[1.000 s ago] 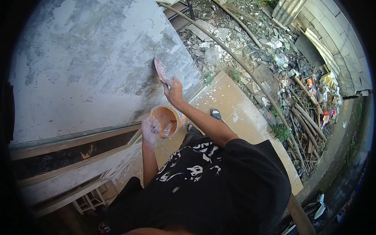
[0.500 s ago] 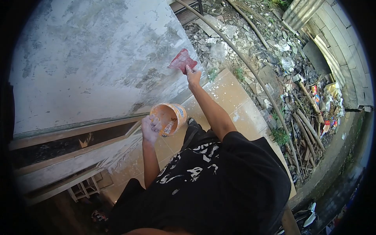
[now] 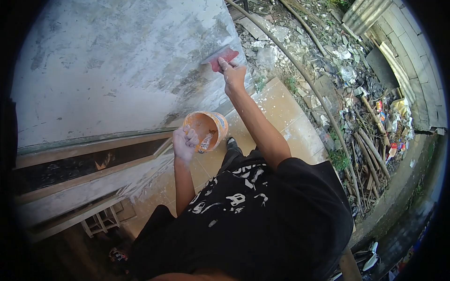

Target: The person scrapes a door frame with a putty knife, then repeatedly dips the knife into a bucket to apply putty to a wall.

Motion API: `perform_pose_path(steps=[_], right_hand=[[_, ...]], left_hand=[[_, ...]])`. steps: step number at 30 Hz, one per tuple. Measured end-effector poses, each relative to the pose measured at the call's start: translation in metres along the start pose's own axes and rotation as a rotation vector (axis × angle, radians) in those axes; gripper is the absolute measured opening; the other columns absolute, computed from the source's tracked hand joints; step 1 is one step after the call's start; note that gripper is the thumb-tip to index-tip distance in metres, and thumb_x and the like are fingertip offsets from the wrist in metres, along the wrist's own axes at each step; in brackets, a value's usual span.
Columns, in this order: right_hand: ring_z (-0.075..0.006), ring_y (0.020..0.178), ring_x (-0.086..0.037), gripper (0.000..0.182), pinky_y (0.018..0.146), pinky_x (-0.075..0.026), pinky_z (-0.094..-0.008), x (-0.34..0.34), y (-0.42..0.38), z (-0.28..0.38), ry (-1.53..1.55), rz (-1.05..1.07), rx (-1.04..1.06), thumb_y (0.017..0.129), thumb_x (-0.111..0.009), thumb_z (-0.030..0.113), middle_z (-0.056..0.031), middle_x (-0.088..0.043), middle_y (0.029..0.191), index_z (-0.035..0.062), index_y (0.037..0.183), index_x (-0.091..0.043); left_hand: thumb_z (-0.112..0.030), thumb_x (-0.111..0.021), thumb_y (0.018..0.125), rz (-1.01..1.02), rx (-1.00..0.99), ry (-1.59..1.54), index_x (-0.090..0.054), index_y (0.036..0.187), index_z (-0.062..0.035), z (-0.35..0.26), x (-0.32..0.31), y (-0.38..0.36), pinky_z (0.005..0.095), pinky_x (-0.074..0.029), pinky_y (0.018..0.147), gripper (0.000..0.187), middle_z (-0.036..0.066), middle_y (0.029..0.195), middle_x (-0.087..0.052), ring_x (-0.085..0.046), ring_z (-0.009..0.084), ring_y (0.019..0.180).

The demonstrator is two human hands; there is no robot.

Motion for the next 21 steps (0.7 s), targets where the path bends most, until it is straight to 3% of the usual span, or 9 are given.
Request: perform_pose_path(steps=[2, 5, 9, 12, 16, 21], right_hand=[[-0.0134, 0.072, -0.062, 0.010, 0.069, -0.049, -0.0276, -0.013, -0.028, 0.027, 0.261, 0.122, 0.094, 0.086, -0.064, 0.009, -0.0069, -0.066, 0.085, -0.0005, 0.090, -0.064], [-0.0127, 0.077, -0.061, 0.011, 0.073, -0.048, -0.0277, -0.020, -0.042, 0.027, 0.385, 0.157, 0.134, 0.087, -0.063, 0.009, -0.0052, -0.066, 0.089, 0.0012, 0.094, -0.064], [-0.0118, 0.076, -0.060, 0.013, 0.074, -0.049, -0.0280, -0.002, -0.037, -0.029, 0.339, 0.188, 0.038, 0.087, -0.064, 0.011, -0.0041, -0.065, 0.088, 0.0020, 0.096, -0.063], [-0.0123, 0.077, -0.061, 0.024, 0.072, -0.049, -0.0270, 0.011, -0.038, -0.073, 0.229, 0.171, -0.044, 0.085, -0.067, 0.016, -0.0059, -0.065, 0.092, -0.0011, 0.102, -0.061], [-0.0101, 0.076, -0.058, 0.018, 0.071, -0.047, -0.0265, 0.006, -0.031, -0.113, 0.199, 0.158, -0.064, 0.087, -0.065, 0.016, -0.0004, -0.064, 0.090, 0.0053, 0.101, -0.062], [-0.0102, 0.071, -0.058, 0.024, 0.064, -0.046, -0.0251, -0.001, -0.011, -0.146, 0.157, 0.068, -0.011, 0.084, -0.069, 0.018, -0.0023, -0.064, 0.087, 0.0008, 0.099, -0.063]], left_hand=[[-0.029, -0.038, 0.092, 0.018, 0.020, -0.019, -0.038, 0.079, -0.0148, -0.007, 0.006, 0.003, 0.0244, -0.020, 0.043, 0.019, -0.004, 0.055, -0.022, -0.021, 0.0075, 0.043], [-0.029, -0.039, 0.092, 0.059, 0.047, -0.027, -0.039, 0.079, -0.0150, -0.007, 0.012, 0.003, 0.0240, -0.020, 0.043, 0.019, -0.005, 0.056, -0.022, -0.022, 0.0071, 0.043], [-0.029, -0.039, 0.092, 0.088, 0.060, 0.029, -0.039, 0.080, -0.0154, -0.021, 0.019, -0.010, 0.0235, -0.020, 0.043, 0.018, -0.005, 0.056, -0.022, -0.021, 0.0071, 0.043], [-0.029, -0.038, 0.092, 0.101, 0.098, 0.042, -0.039, 0.080, -0.0155, -0.033, 0.033, -0.018, 0.0232, -0.020, 0.042, 0.018, -0.005, 0.056, -0.022, -0.021, 0.0071, 0.043], [-0.030, -0.038, 0.092, 0.094, 0.120, 0.018, -0.039, 0.080, -0.0154, -0.049, 0.050, -0.027, 0.0232, -0.020, 0.041, 0.019, -0.005, 0.056, -0.022, -0.021, 0.0072, 0.043], [-0.031, -0.038, 0.093, 0.080, 0.157, 0.061, -0.038, 0.079, -0.0154, -0.063, 0.074, -0.032, 0.0230, -0.022, 0.042, 0.021, -0.005, 0.056, -0.023, -0.022, 0.0069, 0.044]])
Point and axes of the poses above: each hand's wrist, its own y-axis towards the middle knuckle, its own x-axis out of the back of the hand, z = x × y, the point moved 6 cm from there along y, towards the middle knuckle
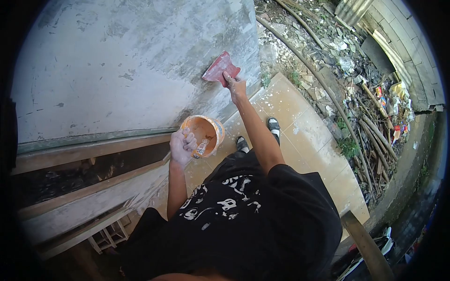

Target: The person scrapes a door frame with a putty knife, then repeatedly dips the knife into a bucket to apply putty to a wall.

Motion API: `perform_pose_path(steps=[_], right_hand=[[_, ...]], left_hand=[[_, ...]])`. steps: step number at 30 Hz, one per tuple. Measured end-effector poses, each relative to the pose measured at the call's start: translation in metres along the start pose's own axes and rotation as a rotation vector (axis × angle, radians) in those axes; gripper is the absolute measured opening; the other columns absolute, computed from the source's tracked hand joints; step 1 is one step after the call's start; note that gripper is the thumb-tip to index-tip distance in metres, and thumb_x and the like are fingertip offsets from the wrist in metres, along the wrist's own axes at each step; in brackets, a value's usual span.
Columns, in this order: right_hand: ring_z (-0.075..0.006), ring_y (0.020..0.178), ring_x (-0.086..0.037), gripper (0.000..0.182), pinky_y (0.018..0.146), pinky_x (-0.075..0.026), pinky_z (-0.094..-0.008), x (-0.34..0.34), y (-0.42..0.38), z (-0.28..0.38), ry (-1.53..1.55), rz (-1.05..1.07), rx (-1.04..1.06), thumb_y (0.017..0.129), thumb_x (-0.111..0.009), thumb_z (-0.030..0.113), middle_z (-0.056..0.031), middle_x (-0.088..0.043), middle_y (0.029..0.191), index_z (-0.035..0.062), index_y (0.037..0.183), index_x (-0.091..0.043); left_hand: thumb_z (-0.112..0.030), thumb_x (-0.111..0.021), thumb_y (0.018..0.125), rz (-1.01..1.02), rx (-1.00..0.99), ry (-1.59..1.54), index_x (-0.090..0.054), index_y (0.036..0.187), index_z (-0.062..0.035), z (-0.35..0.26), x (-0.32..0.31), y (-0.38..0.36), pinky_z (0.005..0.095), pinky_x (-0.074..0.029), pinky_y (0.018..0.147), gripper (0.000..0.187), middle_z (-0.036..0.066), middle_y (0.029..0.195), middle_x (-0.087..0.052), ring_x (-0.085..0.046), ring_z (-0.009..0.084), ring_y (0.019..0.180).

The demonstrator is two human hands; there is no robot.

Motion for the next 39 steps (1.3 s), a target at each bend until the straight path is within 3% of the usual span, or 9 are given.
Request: perform_pose_path(steps=[5, 15, 17, 21, 23, 29, 34, 36, 39], right_hand=[[-0.0101, 0.063, -0.057, 0.031, 0.057, -0.045, -0.0238, -0.002, 0.011, -0.011, -0.104, -0.098, 0.110, 0.078, -0.076, 0.023, -0.0038, -0.064, 0.080, -0.0023, 0.091, -0.065], [-0.0139, 0.066, -0.060, 0.040, 0.061, -0.046, -0.0275, 0.018, 0.017, -0.020, -0.331, -0.328, 0.165, 0.070, -0.081, 0.024, -0.0097, -0.066, 0.080, -0.0094, 0.087, -0.066], [-0.0158, 0.066, -0.063, 0.038, 0.060, -0.048, -0.0289, 0.059, 0.013, -0.035, -0.553, -0.548, 0.115, 0.069, -0.079, 0.025, -0.0120, -0.067, 0.077, -0.0082, 0.083, -0.067], [-0.0147, 0.064, -0.062, 0.031, 0.057, -0.048, -0.0291, 0.084, -0.011, -0.029, -0.859, -0.713, 0.130, 0.070, -0.078, 0.020, -0.0090, -0.066, 0.074, -0.0072, 0.082, -0.068], [-0.0139, 0.063, -0.062, 0.025, 0.057, -0.048, -0.0282, 0.057, -0.012, -0.020, -0.789, -0.589, 0.081, 0.071, -0.075, 0.016, -0.0092, -0.067, 0.071, -0.0058, 0.079, -0.069], [-0.0106, 0.061, -0.057, 0.021, 0.055, -0.045, -0.0250, -0.086, -0.043, 0.094, -0.496, -0.268, 0.418, 0.079, -0.070, 0.014, -0.0072, -0.066, 0.076, -0.0070, 0.084, -0.067], [-0.0079, 0.063, -0.057, 0.021, 0.054, -0.043, -0.0222, -0.140, -0.100, 0.170, -0.202, -0.146, 0.624, 0.081, -0.070, 0.013, -0.0076, -0.066, 0.078, -0.0069, 0.087, -0.066], [-0.0076, 0.062, -0.056, 0.023, 0.054, -0.043, -0.0218, -0.144, -0.099, 0.167, -0.140, -0.103, 0.667, 0.082, -0.071, 0.015, -0.0068, -0.065, 0.080, -0.0070, 0.089, -0.065], [-0.0084, 0.065, -0.054, 0.031, 0.060, -0.041, -0.0227, -0.095, -0.056, 0.095, -0.194, -0.237, 0.456, 0.080, -0.074, 0.023, -0.0053, -0.065, 0.079, -0.0050, 0.090, -0.066]], left_hand=[[-0.031, -0.039, 0.092, 0.058, 0.061, 0.042, -0.039, 0.079, -0.0155, -0.010, 0.021, -0.003, 0.0232, -0.021, 0.043, 0.021, -0.005, 0.057, -0.024, -0.023, 0.0071, 0.045], [-0.034, -0.043, 0.090, 0.103, 0.136, 0.142, -0.038, 0.080, -0.0156, -0.027, 0.032, 0.002, 0.0233, -0.022, 0.045, 0.022, -0.005, 0.058, -0.024, -0.024, 0.0074, 0.046], [-0.034, -0.042, 0.091, 0.146, 0.136, 0.121, -0.038, 0.080, -0.0156, -0.026, 0.026, 0.003, 0.0231, -0.022, 0.045, 0.021, -0.005, 0.058, -0.023, -0.024, 0.0072, 0.046], [-0.032, -0.041, 0.091, 0.207, 0.123, 0.079, -0.038, 0.081, -0.0152, -0.030, 0.019, 0.008, 0.0225, -0.023, 0.044, 0.020, -0.005, 0.058, -0.023, -0.023, 0.0070, 0.046], [-0.032, -0.042, 0.091, 0.232, 0.125, 0.071, -0.038, 0.081, -0.0151, -0.032, 0.021, 0.010, 0.0225, -0.022, 0.044, 0.020, -0.005, 0.058, -0.023, -0.023, 0.0068, 0.046], [-0.033, -0.043, 0.090, 0.276, 0.155, 0.041, -0.038, 0.082, -0.0148, -0.034, 0.021, 0.009, 0.0225, -0.022, 0.044, 0.020, -0.005, 0.059, -0.023, -0.023, 0.0065, 0.046], [-0.033, -0.043, 0.089, 0.279, 0.157, 0.057, -0.039, 0.084, -0.0148, -0.031, 0.014, 0.012, 0.0225, -0.022, 0.043, 0.020, -0.005, 0.059, -0.023, -0.023, 0.0064, 0.046], [-0.033, -0.044, 0.089, 0.276, 0.164, 0.053, -0.039, 0.084, -0.0148, -0.032, 0.015, 0.014, 0.0222, -0.022, 0.044, 0.019, -0.005, 0.059, -0.023, -0.024, 0.0064, 0.046], [-0.033, -0.044, 0.089, 0.295, 0.159, 0.024, -0.040, 0.084, -0.0146, -0.034, 0.021, 0.014, 0.0218, -0.023, 0.044, 0.019, -0.005, 0.059, -0.024, -0.024, 0.0064, 0.046]])
Point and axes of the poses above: each hand's wrist, its own y-axis towards the middle knuckle, its own x-axis out of the back of the hand, z = x × y, the point moved 6 cm from there along y, towards the middle knuckle
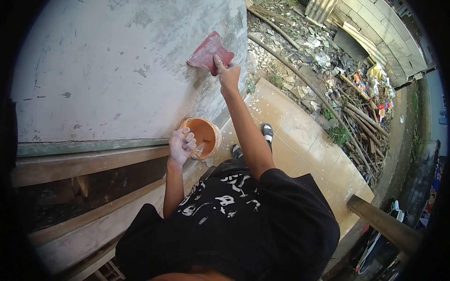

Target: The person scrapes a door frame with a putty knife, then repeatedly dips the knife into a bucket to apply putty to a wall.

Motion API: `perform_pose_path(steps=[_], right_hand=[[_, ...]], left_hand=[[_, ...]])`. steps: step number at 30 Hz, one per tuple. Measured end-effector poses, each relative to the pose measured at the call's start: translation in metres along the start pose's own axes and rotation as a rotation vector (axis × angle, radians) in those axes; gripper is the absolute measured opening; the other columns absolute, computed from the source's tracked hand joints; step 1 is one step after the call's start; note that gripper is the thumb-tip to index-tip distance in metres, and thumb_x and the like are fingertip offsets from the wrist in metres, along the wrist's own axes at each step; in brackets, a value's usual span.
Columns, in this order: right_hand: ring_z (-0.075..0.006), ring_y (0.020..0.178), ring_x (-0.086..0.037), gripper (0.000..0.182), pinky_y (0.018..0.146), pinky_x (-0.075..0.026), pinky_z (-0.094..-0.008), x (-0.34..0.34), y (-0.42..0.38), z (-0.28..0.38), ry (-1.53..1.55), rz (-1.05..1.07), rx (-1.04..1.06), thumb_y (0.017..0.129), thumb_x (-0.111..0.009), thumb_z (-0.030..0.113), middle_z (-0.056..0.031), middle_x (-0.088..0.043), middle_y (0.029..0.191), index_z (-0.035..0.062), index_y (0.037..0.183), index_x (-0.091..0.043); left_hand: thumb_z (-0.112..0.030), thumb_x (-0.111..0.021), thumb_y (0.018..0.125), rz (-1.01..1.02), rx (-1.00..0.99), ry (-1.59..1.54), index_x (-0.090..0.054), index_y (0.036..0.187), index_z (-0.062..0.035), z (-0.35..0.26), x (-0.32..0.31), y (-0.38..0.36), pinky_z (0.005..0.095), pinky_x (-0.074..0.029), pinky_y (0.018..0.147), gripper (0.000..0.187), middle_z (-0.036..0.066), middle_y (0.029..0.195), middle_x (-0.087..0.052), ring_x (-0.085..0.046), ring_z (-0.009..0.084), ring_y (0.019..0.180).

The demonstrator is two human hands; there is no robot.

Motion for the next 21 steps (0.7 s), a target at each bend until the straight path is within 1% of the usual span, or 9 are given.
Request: perform_pose_path(steps=[2, 4, 6, 9, 10, 11, 13, 14, 21], right_hand=[[-0.0095, 0.064, -0.055, 0.032, 0.057, -0.042, -0.0239, 0.038, 0.005, -0.076, -0.151, -0.096, -0.133, 0.079, -0.074, 0.023, -0.0059, -0.065, 0.081, -0.0057, 0.091, -0.066], [-0.0144, 0.065, -0.061, 0.031, 0.061, -0.048, -0.0275, 0.089, 0.001, -0.155, -0.163, -0.244, -0.151, 0.076, -0.076, 0.021, -0.0088, -0.066, 0.075, -0.0070, 0.085, -0.067], [-0.0194, 0.065, -0.063, 0.030, 0.062, -0.049, -0.0340, 0.142, -0.010, -0.203, -0.733, -0.301, -0.241, 0.074, -0.075, 0.022, -0.0139, -0.068, 0.074, -0.0067, 0.081, -0.068], [-0.0228, 0.066, -0.064, 0.033, 0.064, -0.048, -0.0359, 0.144, -0.031, -0.195, -0.753, -0.284, -0.199, 0.072, -0.077, 0.025, -0.0169, -0.068, 0.073, -0.0062, 0.078, -0.069], [-0.0182, 0.065, -0.062, 0.030, 0.063, -0.048, -0.0332, 0.140, -0.030, -0.195, -0.680, -0.260, -0.159, 0.075, -0.075, 0.022, -0.0131, -0.068, 0.074, -0.0064, 0.081, -0.069], [-0.0182, 0.065, -0.062, 0.030, 0.063, -0.048, -0.0332, 0.134, -0.033, -0.189, -0.683, -0.259, -0.172, 0.075, -0.075, 0.022, -0.0131, -0.068, 0.074, -0.0064, 0.081, -0.069], [-0.0130, 0.064, -0.059, 0.026, 0.061, -0.046, -0.0298, 0.118, -0.032, -0.169, -0.330, -0.243, -0.124, 0.078, -0.073, 0.018, -0.0090, -0.068, 0.075, -0.0061, 0.084, -0.069], [-0.0097, 0.065, -0.056, 0.023, 0.061, -0.045, -0.0273, 0.115, -0.031, -0.164, -0.344, -0.210, -0.161, 0.080, -0.072, 0.015, -0.0062, -0.067, 0.076, -0.0061, 0.087, -0.069], [-0.0091, 0.062, -0.054, 0.022, 0.057, -0.042, -0.0258, 0.101, -0.025, -0.145, -0.464, -0.191, -0.169, 0.079, -0.072, 0.015, -0.0053, -0.066, 0.073, -0.0060, 0.085, -0.070]], left_hand=[[-0.033, -0.044, 0.089, -0.008, -0.005, -0.003, -0.040, 0.083, -0.0146, -0.003, 0.003, -0.005, 0.0216, -0.023, 0.044, 0.019, -0.005, 0.059, -0.024, -0.024, 0.0063, 0.046], [-0.033, -0.044, 0.089, -0.018, -0.008, -0.009, -0.040, 0.083, -0.0147, -0.007, 0.007, -0.008, 0.0215, -0.023, 0.044, 0.019, -0.005, 0.059, -0.024, -0.024, 0.0062, 0.046], [-0.032, -0.044, 0.089, -0.014, -0.017, -0.003, -0.040, 0.083, -0.0147, -0.010, 0.010, -0.012, 0.0215, -0.023, 0.044, 0.019, -0.005, 0.059, -0.024, -0.024, 0.0060, 0.046], [-0.032, -0.044, 0.089, -0.015, -0.019, -0.002, -0.041, 0.084, -0.0145, -0.013, 0.008, -0.013, 0.0217, -0.023, 0.044, 0.019, -0.005, 0.059, -0.024, -0.024, 0.0060, 0.046], [-0.032, -0.044, 0.089, -0.025, -0.019, -0.004, -0.041, 0.084, -0.0145, -0.013, 0.007, -0.013, 0.0217, -0.023, 0.044, 0.019, -0.005, 0.059, -0.024, -0.024, 0.0060, 0.046], [-0.032, -0.044, 0.090, -0.037, -0.027, -0.001, -0.041, 0.084, -0.0142, -0.014, 0.006, -0.014, 0.0219, -0.023, 0.045, 0.019, -0.005, 0.059, -0.024, -0.024, 0.0062, 0.046], [-0.032, -0.044, 0.090, -0.050, -0.035, 0.004, -0.041, 0.085, -0.0139, -0.017, 0.008, -0.014, 0.0221, -0.023, 0.045, 0.019, -0.005, 0.059, -0.024, -0.024, 0.0064, 0.046], [-0.032, -0.044, 0.090, -0.049, -0.032, 0.001, -0.041, 0.085, -0.0137, -0.018, 0.010, -0.013, 0.0223, -0.023, 0.045, 0.020, -0.005, 0.060, -0.023, -0.024, 0.0066, 0.046], [-0.033, -0.043, 0.091, -0.033, -0.012, -0.025, -0.040, 0.086, -0.0138, -0.017, 0.013, -0.012, 0.0222, -0.023, 0.045, 0.021, -0.004, 0.060, -0.024, -0.024, 0.0069, 0.047]])
Point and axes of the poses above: each hand's wrist, its own y-axis towards the middle knuckle, its own x-axis out of the back of the hand, z = x × y, the point moved 6 cm from there along y, towards the middle knuckle
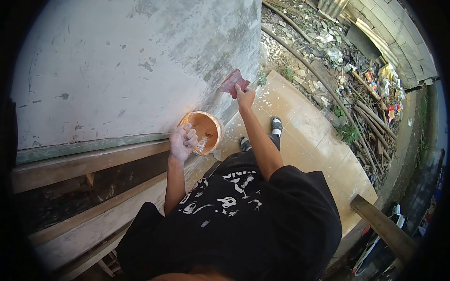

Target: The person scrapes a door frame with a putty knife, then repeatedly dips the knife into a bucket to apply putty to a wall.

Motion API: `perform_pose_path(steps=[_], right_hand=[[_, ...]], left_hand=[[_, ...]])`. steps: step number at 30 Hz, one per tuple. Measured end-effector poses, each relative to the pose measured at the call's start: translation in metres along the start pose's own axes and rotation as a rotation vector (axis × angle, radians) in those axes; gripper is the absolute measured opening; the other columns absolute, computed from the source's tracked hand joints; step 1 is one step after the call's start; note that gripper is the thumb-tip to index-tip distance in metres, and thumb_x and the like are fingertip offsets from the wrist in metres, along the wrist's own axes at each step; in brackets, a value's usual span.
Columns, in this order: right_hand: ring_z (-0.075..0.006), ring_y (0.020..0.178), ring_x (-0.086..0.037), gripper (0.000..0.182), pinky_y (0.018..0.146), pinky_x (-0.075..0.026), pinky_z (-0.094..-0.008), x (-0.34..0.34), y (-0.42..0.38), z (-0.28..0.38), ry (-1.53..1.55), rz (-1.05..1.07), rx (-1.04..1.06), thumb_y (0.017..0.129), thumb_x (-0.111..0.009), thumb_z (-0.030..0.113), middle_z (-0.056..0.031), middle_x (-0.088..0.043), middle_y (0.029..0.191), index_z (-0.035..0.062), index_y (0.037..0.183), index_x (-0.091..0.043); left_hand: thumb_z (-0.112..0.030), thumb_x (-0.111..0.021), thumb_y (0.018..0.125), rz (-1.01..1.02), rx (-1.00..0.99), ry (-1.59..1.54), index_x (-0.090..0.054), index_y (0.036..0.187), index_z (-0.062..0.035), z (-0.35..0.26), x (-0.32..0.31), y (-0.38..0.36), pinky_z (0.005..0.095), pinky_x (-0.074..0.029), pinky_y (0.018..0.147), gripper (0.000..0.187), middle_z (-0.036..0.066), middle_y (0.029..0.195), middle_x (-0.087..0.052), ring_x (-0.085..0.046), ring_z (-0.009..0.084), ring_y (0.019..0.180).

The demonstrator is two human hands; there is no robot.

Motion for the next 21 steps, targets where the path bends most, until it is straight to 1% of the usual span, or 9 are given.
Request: perform_pose_path(steps=[3, 5, 6, 9, 12, 14, 18, 20, 21], right_hand=[[-0.0090, 0.061, -0.054, 0.021, 0.056, -0.042, -0.0258, -0.003, 0.005, -0.001, -0.046, 0.003, 0.028, 0.079, -0.071, 0.015, -0.0051, -0.065, 0.070, -0.0056, 0.082, -0.070], [-0.0111, 0.062, -0.057, 0.023, 0.058, -0.046, -0.0299, -0.004, 0.007, 0.000, -0.048, 0.035, 0.008, 0.077, -0.073, 0.017, -0.0076, -0.067, 0.071, -0.0048, 0.080, -0.070], [-0.0111, 0.062, -0.057, 0.023, 0.058, -0.046, -0.0299, -0.005, 0.006, 0.000, -0.049, 0.034, 0.007, 0.077, -0.073, 0.017, -0.0076, -0.067, 0.071, -0.0048, 0.080, -0.070], [-0.0110, 0.062, -0.058, 0.020, 0.058, -0.046, -0.0291, -0.006, 0.007, 0.000, 0.014, 0.033, 0.028, 0.078, -0.072, 0.015, -0.0071, -0.067, 0.072, -0.0048, 0.081, -0.070], [-0.0114, 0.062, -0.058, 0.017, 0.058, -0.045, -0.0273, -0.009, 0.000, 0.012, 0.143, 0.054, 0.005, 0.079, -0.070, 0.011, -0.0072, -0.067, 0.073, -0.0056, 0.083, -0.069], [-0.0116, 0.062, -0.057, 0.016, 0.056, -0.044, -0.0261, -0.017, -0.001, 0.020, 0.283, 0.085, -0.009, 0.080, -0.068, 0.009, -0.0077, -0.066, 0.072, -0.0073, 0.083, -0.068], [-0.0119, 0.064, -0.058, 0.018, 0.057, -0.044, -0.0265, -0.037, 0.014, 0.050, 0.228, 0.140, -0.037, 0.080, -0.068, 0.009, -0.0084, -0.065, 0.073, -0.0082, 0.083, -0.067], [-0.0117, 0.065, -0.058, 0.017, 0.058, -0.043, -0.0263, -0.038, 0.018, 0.081, 0.245, 0.174, -0.002, 0.080, -0.068, 0.009, -0.0080, -0.065, 0.075, -0.0074, 0.081, -0.066], [-0.0110, 0.068, -0.057, 0.018, 0.061, -0.043, -0.0255, -0.030, 0.013, 0.097, 0.327, 0.182, 0.022, 0.082, -0.068, 0.011, -0.0069, -0.065, 0.079, -0.0062, 0.086, -0.066]], left_hand=[[-0.034, -0.043, 0.092, 0.021, 0.006, -0.020, -0.040, 0.086, -0.0145, -0.001, 0.001, 0.000, 0.0219, -0.023, 0.045, 0.020, -0.005, 0.061, -0.024, -0.024, 0.0067, 0.047], [-0.034, -0.043, 0.092, 0.016, 0.007, -0.015, -0.040, 0.086, -0.0149, -0.002, 0.001, 0.000, 0.0218, -0.023, 0.045, 0.020, -0.005, 0.061, -0.024, -0.024, 0.0067, 0.047], [-0.034, -0.044, 0.092, 0.013, 0.008, -0.009, -0.040, 0.086, -0.0153, -0.002, 0.001, 0.001, 0.0217, -0.023, 0.045, 0.020, -0.005, 0.061, -0.024, -0.024, 0.0066, 0.047], [-0.034, -0.044, 0.092, 0.004, 0.011, -0.010, -0.040, 0.085, -0.0156, -0.002, 0.000, 0.004, 0.0216, -0.023, 0.045, 0.020, -0.005, 0.061, -0.024, -0.024, 0.0065, 0.047], [-0.034, -0.043, 0.092, 0.015, 0.013, 0.011, -0.041, 0.085, -0.0158, -0.003, -0.001, 0.006, 0.0214, -0.023, 0.045, 0.020, -0.005, 0.061, -0.024, -0.024, 0.0064, 0.047], [-0.034, -0.043, 0.092, 0.012, 0.014, 0.021, -0.041, 0.085, -0.0157, -0.003, -0.002, 0.009, 0.0215, -0.023, 0.045, 0.020, -0.005, 0.061, -0.023, -0.024, 0.0063, 0.047], [-0.034, -0.043, 0.091, 0.011, 0.024, 0.036, -0.040, 0.085, -0.0157, -0.001, -0.006, 0.008, 0.0217, -0.023, 0.045, 0.020, -0.005, 0.060, -0.023, -0.024, 0.0062, 0.047], [-0.034, -0.043, 0.091, 0.011, 0.025, 0.047, -0.040, 0.085, -0.0155, 0.000, -0.010, 0.005, 0.0219, -0.023, 0.045, 0.020, -0.005, 0.060, -0.024, -0.024, 0.0061, 0.046], [-0.034, -0.043, 0.091, 0.009, 0.026, 0.050, -0.040, 0.085, -0.0154, 0.001, -0.011, 0.003, 0.0221, -0.023, 0.045, 0.020, -0.005, 0.060, -0.024, -0.024, 0.0061, 0.046]])
Point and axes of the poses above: each hand's wrist, its own y-axis towards the middle knuckle, its own x-axis out of the back of the hand, z = x × y, the point moved 6 cm from there along y, towards the middle knuckle
